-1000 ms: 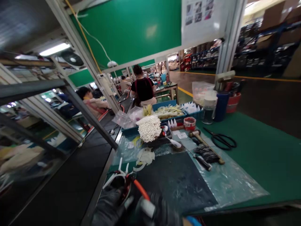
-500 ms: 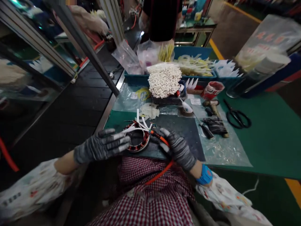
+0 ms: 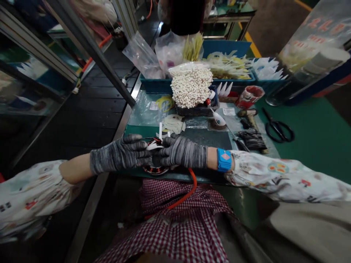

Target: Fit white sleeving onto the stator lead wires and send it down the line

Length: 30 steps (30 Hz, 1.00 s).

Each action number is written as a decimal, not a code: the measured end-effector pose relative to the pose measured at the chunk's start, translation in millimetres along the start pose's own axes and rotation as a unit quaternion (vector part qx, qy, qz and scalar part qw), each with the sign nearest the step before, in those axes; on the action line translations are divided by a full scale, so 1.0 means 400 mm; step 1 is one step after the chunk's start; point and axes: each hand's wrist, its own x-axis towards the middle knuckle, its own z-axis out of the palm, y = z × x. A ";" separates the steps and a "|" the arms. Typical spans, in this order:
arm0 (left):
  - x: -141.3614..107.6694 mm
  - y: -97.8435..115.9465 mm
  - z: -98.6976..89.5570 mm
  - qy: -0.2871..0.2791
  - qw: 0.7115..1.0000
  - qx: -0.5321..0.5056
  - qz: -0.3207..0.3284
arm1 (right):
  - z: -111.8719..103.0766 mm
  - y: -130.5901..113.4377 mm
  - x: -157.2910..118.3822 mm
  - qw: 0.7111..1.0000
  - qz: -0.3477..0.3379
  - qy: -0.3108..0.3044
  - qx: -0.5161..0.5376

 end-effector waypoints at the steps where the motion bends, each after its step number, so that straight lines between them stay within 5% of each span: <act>1: -0.005 -0.001 0.002 0.012 1.000 0.003 0.002 | 0.005 -0.013 -0.015 1.000 0.015 0.010 -0.019; 6: -0.011 0.011 -0.010 0.038 0.999 -0.009 0.000 | 0.062 -0.127 -0.101 0.976 0.127 0.132 -0.122; 9: 0.015 0.029 -0.029 0.061 0.997 -0.038 -0.008 | 0.125 -0.216 -0.133 0.914 0.307 0.225 -0.139; 13: 0.093 0.042 -0.035 0.107 0.992 -0.042 -0.051 | 0.188 -0.302 -0.163 0.834 0.480 0.235 -0.140; 17: 0.206 0.045 -0.033 0.051 0.995 -0.051 -0.064 | 0.126 -0.302 -0.191 0.846 0.442 0.237 -0.180; 23: 0.294 0.003 -0.036 -0.039 0.956 -0.276 -0.093 | -0.037 -0.176 -0.235 0.852 0.366 0.244 -0.283; 27: 0.292 -0.031 -0.017 -0.034 0.912 -0.388 -0.125 | -0.009 -0.117 -0.261 0.865 0.385 0.224 -0.231; 30: 0.292 -0.036 -0.001 -0.010 0.903 -0.392 -0.176 | 0.041 -0.159 -0.241 0.870 0.388 0.251 -0.170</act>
